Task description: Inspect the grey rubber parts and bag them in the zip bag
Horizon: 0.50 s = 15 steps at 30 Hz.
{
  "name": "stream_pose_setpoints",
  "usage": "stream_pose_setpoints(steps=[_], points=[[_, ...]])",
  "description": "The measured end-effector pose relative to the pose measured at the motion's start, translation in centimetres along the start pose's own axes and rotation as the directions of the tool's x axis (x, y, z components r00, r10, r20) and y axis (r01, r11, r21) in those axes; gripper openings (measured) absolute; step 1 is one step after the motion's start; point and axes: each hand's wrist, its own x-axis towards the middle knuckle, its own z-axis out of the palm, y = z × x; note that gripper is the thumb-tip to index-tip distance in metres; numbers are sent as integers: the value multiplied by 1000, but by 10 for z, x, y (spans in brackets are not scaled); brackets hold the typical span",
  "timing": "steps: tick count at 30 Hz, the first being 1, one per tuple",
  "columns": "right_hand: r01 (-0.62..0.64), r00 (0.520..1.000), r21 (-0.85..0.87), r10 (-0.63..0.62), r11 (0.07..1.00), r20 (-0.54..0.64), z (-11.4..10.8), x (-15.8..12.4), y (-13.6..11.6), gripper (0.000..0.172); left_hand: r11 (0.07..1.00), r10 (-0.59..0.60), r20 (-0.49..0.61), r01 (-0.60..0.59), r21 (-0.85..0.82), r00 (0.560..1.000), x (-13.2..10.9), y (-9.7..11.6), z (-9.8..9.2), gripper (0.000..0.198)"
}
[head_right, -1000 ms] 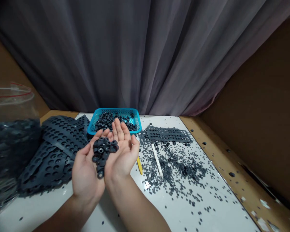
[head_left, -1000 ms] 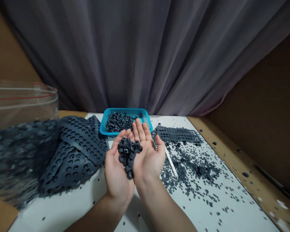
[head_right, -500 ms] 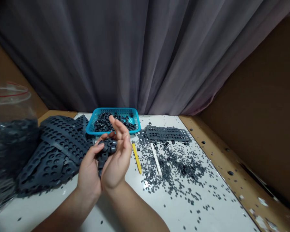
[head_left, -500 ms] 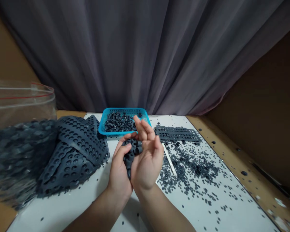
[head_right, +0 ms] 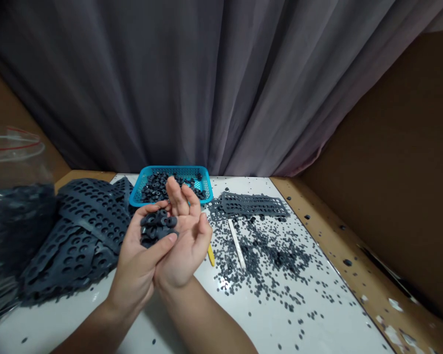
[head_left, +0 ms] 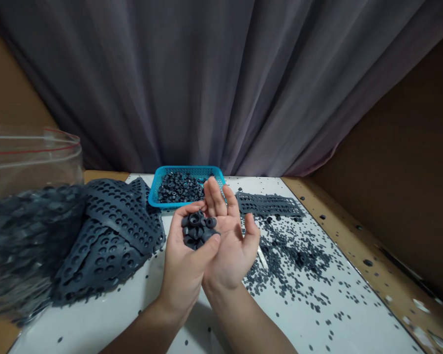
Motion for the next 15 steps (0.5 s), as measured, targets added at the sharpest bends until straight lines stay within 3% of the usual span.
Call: stream_pose_setpoints(steps=[5, 9, 12, 15], points=[[-47, 999, 38, 48, 998, -7, 0, 1, -3, 46, 987, 127, 34, -130, 99, 991, -1, -1, -2, 40], [-51, 999, 49, 51, 998, -16, 3, 0, -4, 47, 993, 122, -14, -122, 6, 992, -4, 1, 1, 30], [-23, 1000, -19, 23, 1000, 4, 5, -3, -3, 44, 989, 36, -105, -50, -139, 994, -3, 4, 4, 19], [0, 998, -152, 9, 988, 60, 5, -7, 0, 42, 925, -201, -181, 125, -360, 963, 2, 6, 6, 14]])
